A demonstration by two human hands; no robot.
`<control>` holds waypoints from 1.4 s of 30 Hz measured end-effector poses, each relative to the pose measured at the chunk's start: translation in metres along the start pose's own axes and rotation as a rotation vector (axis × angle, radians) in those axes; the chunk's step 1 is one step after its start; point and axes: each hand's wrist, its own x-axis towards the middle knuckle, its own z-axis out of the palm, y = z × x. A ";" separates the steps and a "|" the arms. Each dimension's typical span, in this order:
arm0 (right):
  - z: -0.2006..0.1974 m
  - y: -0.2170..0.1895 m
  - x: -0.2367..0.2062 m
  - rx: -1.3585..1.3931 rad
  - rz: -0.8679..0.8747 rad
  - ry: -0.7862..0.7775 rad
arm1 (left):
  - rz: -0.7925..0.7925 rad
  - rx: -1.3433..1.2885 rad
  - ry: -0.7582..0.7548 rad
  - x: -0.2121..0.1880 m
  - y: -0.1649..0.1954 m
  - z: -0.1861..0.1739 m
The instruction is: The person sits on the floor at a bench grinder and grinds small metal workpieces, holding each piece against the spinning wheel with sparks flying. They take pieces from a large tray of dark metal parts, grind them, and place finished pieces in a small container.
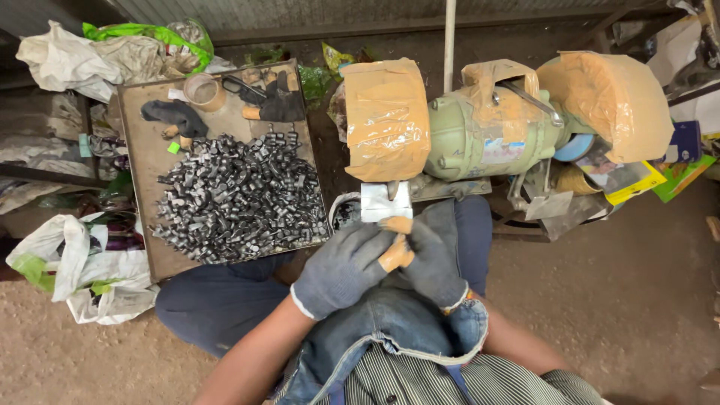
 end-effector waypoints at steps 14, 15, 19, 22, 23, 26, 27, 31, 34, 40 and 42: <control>-0.019 0.010 0.046 -0.819 -0.398 0.307 | -0.376 -0.102 0.019 0.042 -0.069 0.043; -0.019 0.010 0.049 -0.801 -0.402 0.307 | -0.371 -0.140 -0.012 0.042 -0.074 0.044; -0.028 0.015 0.058 -0.722 -0.453 0.250 | -0.348 -0.238 -0.064 0.046 -0.083 0.043; -0.037 0.023 0.063 -0.714 -0.507 0.216 | -0.358 -0.234 -0.121 0.048 -0.084 0.041; -0.040 0.026 0.065 -0.725 -0.504 0.185 | -0.341 -0.231 -0.103 0.049 -0.084 0.041; -0.046 0.030 0.069 -0.730 -0.474 0.144 | -0.335 -0.239 -0.097 0.050 -0.085 0.041; -0.047 0.030 0.070 -0.727 -0.459 0.138 | -0.361 -0.257 -0.130 0.050 -0.085 0.041; -0.049 0.028 0.073 -0.676 -0.495 0.125 | -0.379 -0.295 -0.140 0.047 -0.088 0.043; -0.049 0.026 0.074 -0.662 -0.528 0.113 | -0.349 -0.268 -0.074 0.043 -0.088 0.046; -0.041 0.028 0.075 -0.739 -0.496 0.130 | -0.373 -0.223 -0.094 0.036 -0.092 0.052; -0.039 0.028 0.075 -0.752 -0.501 0.138 | -0.399 -0.215 -0.144 0.034 -0.094 0.053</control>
